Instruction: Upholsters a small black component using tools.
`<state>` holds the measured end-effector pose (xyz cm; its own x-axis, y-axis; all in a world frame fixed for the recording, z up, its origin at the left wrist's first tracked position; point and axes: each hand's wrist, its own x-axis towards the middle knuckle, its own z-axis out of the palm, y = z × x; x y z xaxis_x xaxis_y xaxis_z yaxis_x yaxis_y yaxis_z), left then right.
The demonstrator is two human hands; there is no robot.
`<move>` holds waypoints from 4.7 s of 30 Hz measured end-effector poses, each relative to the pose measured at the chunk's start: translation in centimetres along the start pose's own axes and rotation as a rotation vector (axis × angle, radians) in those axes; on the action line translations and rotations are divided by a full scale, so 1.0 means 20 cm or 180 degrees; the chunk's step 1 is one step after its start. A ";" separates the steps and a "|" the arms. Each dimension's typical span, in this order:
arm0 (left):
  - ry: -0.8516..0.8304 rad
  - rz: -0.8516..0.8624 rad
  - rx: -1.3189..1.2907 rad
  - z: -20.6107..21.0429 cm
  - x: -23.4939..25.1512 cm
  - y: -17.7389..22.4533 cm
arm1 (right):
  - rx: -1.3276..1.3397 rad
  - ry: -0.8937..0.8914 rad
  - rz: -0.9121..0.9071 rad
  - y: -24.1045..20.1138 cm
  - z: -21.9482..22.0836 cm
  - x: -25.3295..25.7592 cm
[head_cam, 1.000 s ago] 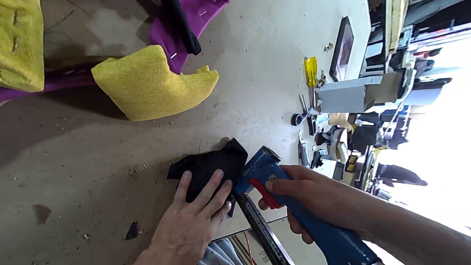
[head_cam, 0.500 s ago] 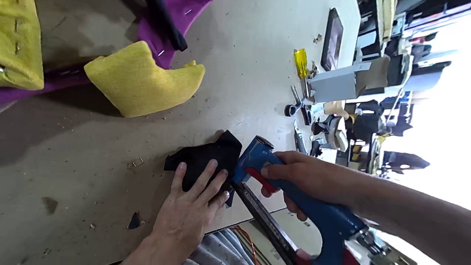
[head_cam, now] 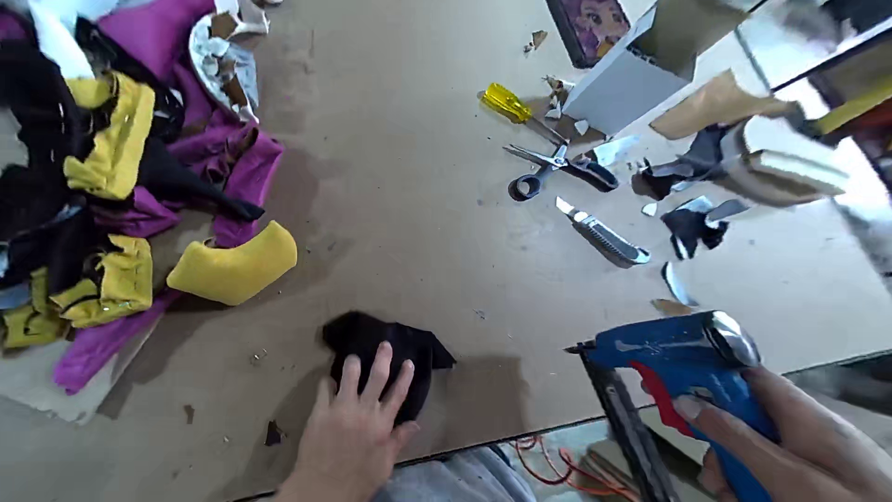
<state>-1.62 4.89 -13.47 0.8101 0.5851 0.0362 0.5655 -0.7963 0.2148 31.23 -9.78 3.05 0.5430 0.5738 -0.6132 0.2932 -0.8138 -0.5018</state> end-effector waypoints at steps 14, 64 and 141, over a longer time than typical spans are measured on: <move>-0.0712 0.1331 0.0036 -0.04 0.25 -0.30 | 0.0372 -0.0071 -0.0517 0.31 -0.09 0.22; 0.0632 -0.0805 -0.0833 0.15 0.12 -0.01 | -0.1991 0.1225 -0.2173 0.34 0.36 0.65; -0.0267 0.0514 -0.0764 0.14 0.37 -0.29 | -0.2285 0.1059 -0.2245 -0.01 1.03 0.07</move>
<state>1.53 13.41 -17.23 0.9022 0.4312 0.0100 0.3837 -0.8130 0.4380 15.72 -6.90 -10.22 0.2251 0.9717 -0.0712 0.9632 -0.2329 -0.1343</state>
